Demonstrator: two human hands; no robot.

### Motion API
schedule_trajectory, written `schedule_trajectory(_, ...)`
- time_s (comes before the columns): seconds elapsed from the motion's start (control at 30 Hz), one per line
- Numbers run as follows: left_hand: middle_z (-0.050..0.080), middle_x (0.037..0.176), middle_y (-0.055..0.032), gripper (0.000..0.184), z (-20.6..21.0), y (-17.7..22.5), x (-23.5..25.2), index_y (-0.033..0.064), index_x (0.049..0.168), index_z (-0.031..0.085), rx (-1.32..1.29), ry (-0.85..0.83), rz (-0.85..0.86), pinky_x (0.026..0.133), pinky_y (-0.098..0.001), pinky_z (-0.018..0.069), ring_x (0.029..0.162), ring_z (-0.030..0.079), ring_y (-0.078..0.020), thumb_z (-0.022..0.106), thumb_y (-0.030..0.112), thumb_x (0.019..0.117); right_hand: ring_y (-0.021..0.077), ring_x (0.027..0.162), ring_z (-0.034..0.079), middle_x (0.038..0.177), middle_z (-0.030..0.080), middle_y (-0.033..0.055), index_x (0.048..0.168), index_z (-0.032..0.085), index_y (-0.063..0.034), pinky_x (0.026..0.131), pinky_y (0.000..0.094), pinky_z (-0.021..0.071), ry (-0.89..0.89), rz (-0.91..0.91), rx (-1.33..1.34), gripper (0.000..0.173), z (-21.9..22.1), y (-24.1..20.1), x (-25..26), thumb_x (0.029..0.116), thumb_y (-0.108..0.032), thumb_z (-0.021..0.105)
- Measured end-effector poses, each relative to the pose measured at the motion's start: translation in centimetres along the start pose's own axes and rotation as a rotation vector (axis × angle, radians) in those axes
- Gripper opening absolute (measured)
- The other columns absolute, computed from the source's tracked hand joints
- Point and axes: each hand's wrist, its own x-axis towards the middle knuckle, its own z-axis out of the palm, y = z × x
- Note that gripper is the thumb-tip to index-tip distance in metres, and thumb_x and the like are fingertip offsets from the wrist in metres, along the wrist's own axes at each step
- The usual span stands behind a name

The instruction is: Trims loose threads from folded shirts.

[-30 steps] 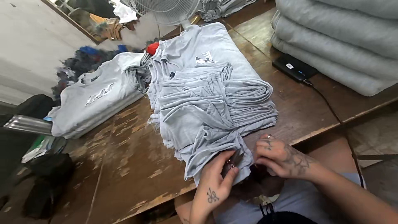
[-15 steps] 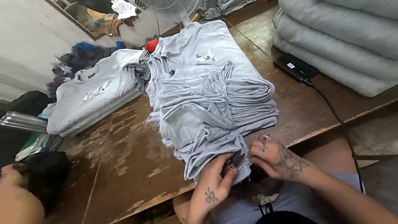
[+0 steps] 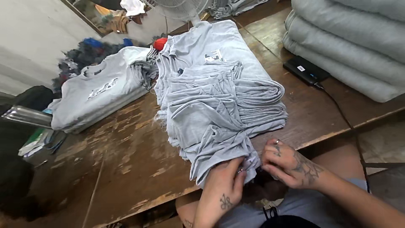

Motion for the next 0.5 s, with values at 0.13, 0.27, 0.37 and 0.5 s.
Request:
schedule_trajectory(0.13, 0.071, 0.103, -0.0110, 0.039, 0.8, -1.2, 0.6, -0.0057, 0.129, 0.062, -0.320, 0.077, -0.095, 0.081, -0.0284, 0.0582, 0.088, 0.069, -0.0113, 0.061, 0.011, 0.0943, 0.0318, 0.094, 0.069, 0.097, 0.071, 0.0134, 0.100, 0.072, -0.0086, 0.081, 0.0471, 0.0562, -0.007, 0.100, -0.195, 0.031, 0.4, -0.3, 0.2, 0.1007, -0.034, 0.054)
schedule_trajectory(0.27, 0.073, 0.104, -0.0106, 0.036, 0.6, -1.1, 0.6, -0.0031, 0.126, 0.066, -0.259, 0.002, -0.080, 0.084, -0.0323, 0.0575, 0.090, 0.069, -0.0141, 0.061, 0.014, 0.0945, 0.0273, 0.082, 0.067, 0.083, 0.069, 0.0083, 0.088, 0.068, -0.0092, 0.076, 0.0427, 0.0533, 0.008, 0.047, -0.152, 0.023, 0.5, 0.1, 0.2, 0.0997, -0.019, 0.051)
schedule_trajectory(0.37, 0.074, 0.098, -0.0116, 0.034, 0.2, -1.3, 0.3, -0.0005, 0.122, 0.069, -0.176, -0.043, 0.014, 0.081, -0.0406, 0.0577, 0.087, 0.071, -0.0204, 0.060, 0.016, 0.0936, 0.0243, 0.083, 0.065, 0.083, 0.067, 0.0084, 0.090, 0.066, -0.0079, 0.079, 0.0373, 0.0521, -0.001, 0.045, -0.045, 0.026, -0.4, 0.5, 0.0, 0.1026, -0.020, 0.046)
schedule_trajectory(0.5, 0.077, 0.099, -0.0099, 0.032, 0.4, -1.0, 0.2, 0.0046, 0.122, 0.073, -0.076, -0.035, 0.101, 0.077, -0.0457, 0.0606, 0.086, 0.075, -0.0231, 0.060, 0.015, 0.0950, 0.0238, 0.085, 0.065, 0.084, 0.067, 0.0089, 0.090, 0.066, -0.0076, 0.082, 0.0371, 0.0512, 0.030, 0.039, 0.024, 0.029, -0.4, 0.6, -0.2, 0.1048, -0.022, 0.045)
